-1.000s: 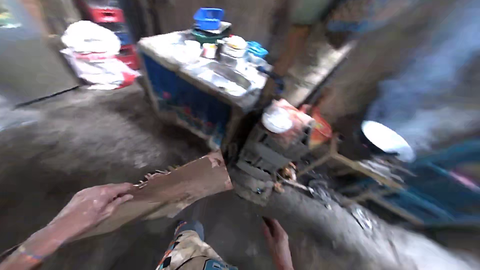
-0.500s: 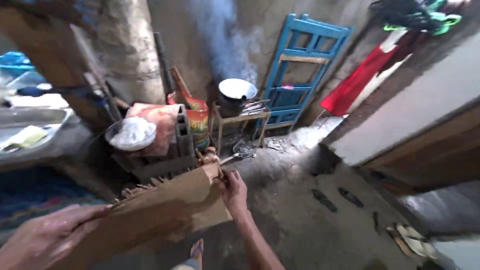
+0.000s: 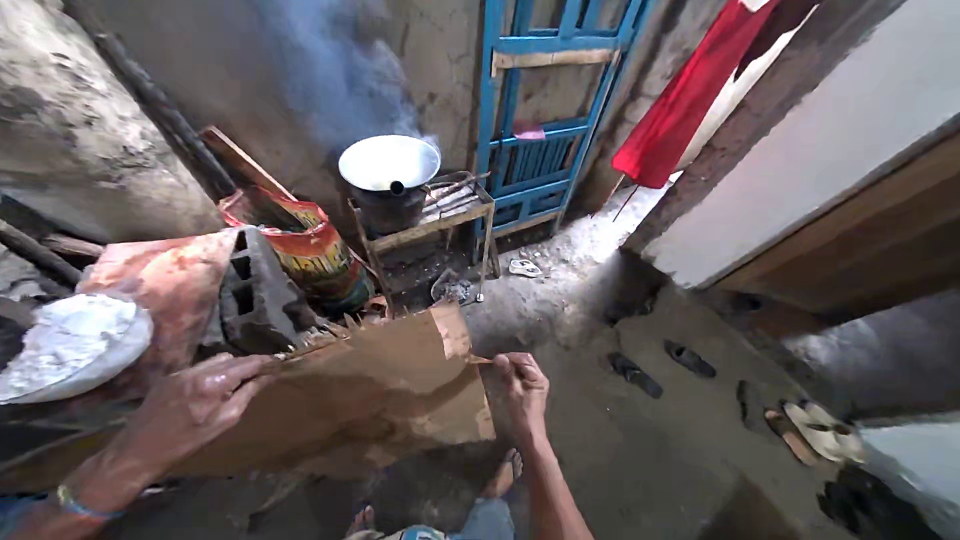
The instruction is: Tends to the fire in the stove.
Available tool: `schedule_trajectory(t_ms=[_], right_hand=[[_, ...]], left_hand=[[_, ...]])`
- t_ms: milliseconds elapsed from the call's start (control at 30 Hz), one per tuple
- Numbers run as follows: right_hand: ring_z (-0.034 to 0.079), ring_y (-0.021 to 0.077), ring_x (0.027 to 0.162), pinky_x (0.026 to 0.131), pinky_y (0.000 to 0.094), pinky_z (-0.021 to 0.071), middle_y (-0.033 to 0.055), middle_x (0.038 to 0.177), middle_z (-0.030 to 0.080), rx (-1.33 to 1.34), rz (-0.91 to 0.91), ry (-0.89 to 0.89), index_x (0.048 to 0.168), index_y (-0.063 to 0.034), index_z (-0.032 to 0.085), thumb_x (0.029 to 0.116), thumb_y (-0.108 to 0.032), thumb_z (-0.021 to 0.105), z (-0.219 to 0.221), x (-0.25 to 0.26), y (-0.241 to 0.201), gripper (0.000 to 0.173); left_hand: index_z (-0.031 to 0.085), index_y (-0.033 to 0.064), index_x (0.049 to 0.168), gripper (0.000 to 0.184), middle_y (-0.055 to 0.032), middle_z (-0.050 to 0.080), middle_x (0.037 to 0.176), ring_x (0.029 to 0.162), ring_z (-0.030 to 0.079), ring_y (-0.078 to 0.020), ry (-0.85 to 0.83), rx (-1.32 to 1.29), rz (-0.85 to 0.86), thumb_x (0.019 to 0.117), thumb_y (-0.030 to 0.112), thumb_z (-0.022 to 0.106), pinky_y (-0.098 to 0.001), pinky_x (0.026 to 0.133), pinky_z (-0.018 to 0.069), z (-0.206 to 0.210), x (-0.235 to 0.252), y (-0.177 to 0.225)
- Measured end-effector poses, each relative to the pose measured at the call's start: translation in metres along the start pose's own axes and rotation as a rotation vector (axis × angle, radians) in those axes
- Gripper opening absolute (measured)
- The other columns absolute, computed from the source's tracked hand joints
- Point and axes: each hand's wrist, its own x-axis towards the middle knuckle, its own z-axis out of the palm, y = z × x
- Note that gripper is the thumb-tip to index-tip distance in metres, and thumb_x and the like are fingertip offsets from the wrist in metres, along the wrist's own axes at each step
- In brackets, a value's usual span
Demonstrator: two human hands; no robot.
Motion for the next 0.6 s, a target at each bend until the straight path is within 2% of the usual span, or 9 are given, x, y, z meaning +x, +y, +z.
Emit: schedule_trajectory(t_ms=[67, 100, 167, 200, 267, 367, 467, 600], right_hand=[[0.065, 0.0108, 0.063, 0.061, 0.028, 0.0584, 0.006, 0.08, 0.072, 0.157, 0.253, 0.16, 0.095, 0.0042, 0.073, 0.0979, -0.009, 0.066, -0.049, 0.031, 0.038, 0.015], [0.064, 0.0112, 0.058, 0.058, 0.0291, 0.0581, 0.0055, 0.074, 0.07, 0.197, 0.38, 0.264, 0.097, 0.0052, 0.071, 0.0996, -0.012, 0.065, -0.079, 0.054, 0.054, 0.018], [0.063, 0.0114, 0.057, 0.057, 0.0294, 0.0583, 0.006, 0.075, 0.069, 0.2, 0.597, 0.408, 0.104, 0.0042, 0.066, 0.1031, -0.018, 0.062, -0.146, 0.082, 0.087, 0.023], [0.064, 0.0118, 0.058, 0.057, 0.0294, 0.0584, 0.0068, 0.078, 0.069, 0.186, 0.654, 0.452, 0.108, 0.0038, 0.065, 0.1037, -0.019, 0.062, -0.182, 0.093, 0.103, 0.024], [0.064, 0.011, 0.057, 0.055, 0.0282, 0.0578, 0.0061, 0.079, 0.069, 0.13, 0.674, 0.55, 0.111, 0.0025, 0.065, 0.1039, -0.022, 0.063, -0.248, 0.123, 0.126, 0.026], [0.062, 0.0097, 0.056, 0.053, 0.0269, 0.0565, 0.0043, 0.078, 0.068, 0.035, 0.652, 0.627, 0.11, 0.001, 0.065, 0.1047, -0.025, 0.062, -0.313, 0.181, 0.14, 0.027], [0.062, 0.01, 0.055, 0.053, 0.0275, 0.0569, 0.003, 0.077, 0.066, 0.004, 0.604, 0.58, 0.107, 0.0001, 0.065, 0.1056, -0.027, 0.059, -0.342, 0.246, 0.15, 0.027], [0.064, 0.0106, 0.058, 0.055, 0.0288, 0.0588, 0.0026, 0.079, 0.068, 0.048, 0.563, 0.436, 0.105, -0.0016, 0.066, 0.1057, -0.026, 0.059, -0.341, 0.326, 0.152, 0.025]], left_hand=[[0.075, 0.0005, 0.111, 0.032, -0.0212, 0.075, 0.095, 0.083, 0.071, -0.046, 0.011, 0.045, 0.018, 0.0934, 0.017, 0.055, -0.064, 0.073, 0.0556, 0.025, 0.035, 0.018], [0.075, -0.0005, 0.112, 0.03, -0.0227, 0.074, 0.095, 0.083, 0.071, -0.0477, 0.014, 0.061, 0.009, 0.0934, 0.014, 0.056, -0.0652, 0.073, 0.0552, 0.035, 0.057, 0.029], [0.073, -0.004, 0.114, 0.03, -0.0268, 0.073, 0.098, 0.085, 0.07, -0.0506, -0.009, 0.064, -0.03, 0.0951, 0.011, 0.057, -0.0672, 0.076, 0.0542, 0.05, 0.089, 0.048], [0.073, -0.0051, 0.114, 0.03, -0.0274, 0.073, 0.1, 0.087, 0.071, -0.0499, -0.013, 0.053, -0.04, 0.0967, 0.014, 0.057, -0.0661, 0.078, 0.0546, 0.056, 0.106, 0.057], [0.072, -0.0061, 0.115, 0.034, -0.0277, 0.073, 0.105, 0.093, 0.071, -0.0486, -0.003, 0.002, -0.087, 0.1, 0.021, 0.057, -0.0646, 0.085, 0.0545, 0.072, 0.137, 0.075], [0.072, -0.0058, 0.115, 0.04, -0.0275, 0.073, 0.106, 0.094, 0.071, -0.0488, 0.019, -0.019, -0.148, 0.1009, 0.027, 0.053, -0.0646, 0.085, 0.0539, 0.102, 0.172, 0.103], [0.073, -0.0049, 0.116, 0.041, -0.0267, 0.073, 0.103, 0.093, 0.07, -0.0486, 0.009, -0.023, -0.195, 0.1012, 0.028, 0.053, -0.064, 0.084, 0.0543, 0.141, 0.207, 0.124], [0.074, -0.0009, 0.117, 0.037, -0.0235, 0.074, 0.108, 0.098, 0.071, -0.0444, -0.019, -0.111, -0.275, 0.1011, 0.027, 0.055, -0.0621, 0.089, 0.0537, 0.195, 0.251, 0.138]])
